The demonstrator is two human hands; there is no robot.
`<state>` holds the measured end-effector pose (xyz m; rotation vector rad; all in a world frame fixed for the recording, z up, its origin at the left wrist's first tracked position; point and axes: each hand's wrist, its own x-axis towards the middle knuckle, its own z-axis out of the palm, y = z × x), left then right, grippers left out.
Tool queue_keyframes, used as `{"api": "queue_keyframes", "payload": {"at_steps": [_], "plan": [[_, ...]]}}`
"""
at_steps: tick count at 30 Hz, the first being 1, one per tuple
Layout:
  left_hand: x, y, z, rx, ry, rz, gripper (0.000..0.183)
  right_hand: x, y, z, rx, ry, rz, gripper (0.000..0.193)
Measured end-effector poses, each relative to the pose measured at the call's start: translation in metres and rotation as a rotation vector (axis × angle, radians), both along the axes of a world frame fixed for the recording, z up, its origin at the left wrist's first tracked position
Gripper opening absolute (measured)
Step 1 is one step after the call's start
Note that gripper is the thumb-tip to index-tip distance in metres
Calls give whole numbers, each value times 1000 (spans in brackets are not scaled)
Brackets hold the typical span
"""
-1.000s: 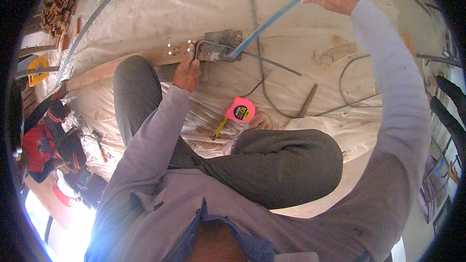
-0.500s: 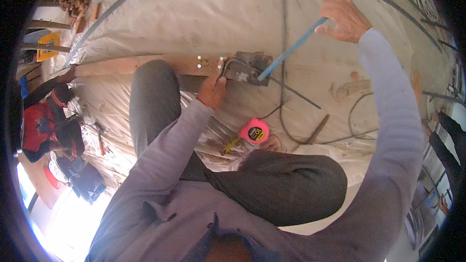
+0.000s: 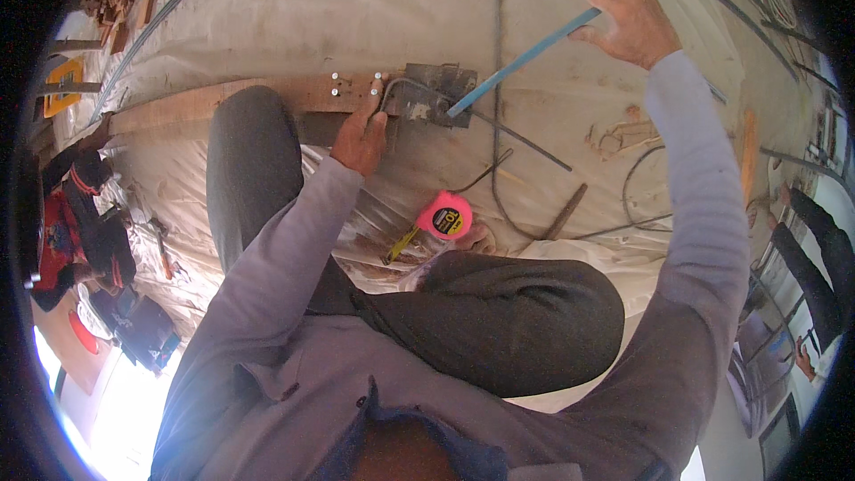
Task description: The person sits on the floor and uses a metal vise to bend a blue metal rod. They measure the rod with a tape measure, secure it in the vise, and use a long metal bar as a lever to bend it. The person repeats this process for multiple rods, measuring and bending them to a specific shape.
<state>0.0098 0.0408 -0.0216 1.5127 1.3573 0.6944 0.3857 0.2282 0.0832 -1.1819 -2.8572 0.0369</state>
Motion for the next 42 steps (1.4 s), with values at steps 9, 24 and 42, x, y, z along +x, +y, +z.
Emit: {"api": "queue_keyframes", "payload": {"at_steps": [9,24,42], "plan": [[1,-3,0,-10,-3,20,51,7,19,-11,-32,-76,-41,22],[1,-5,12,-279,30,80,48,-4,-1,-10,155,-172,-199,15],[4,-10,19,-140,210,63,57,-1,-17,-18,133,-99,-255,16]]}}
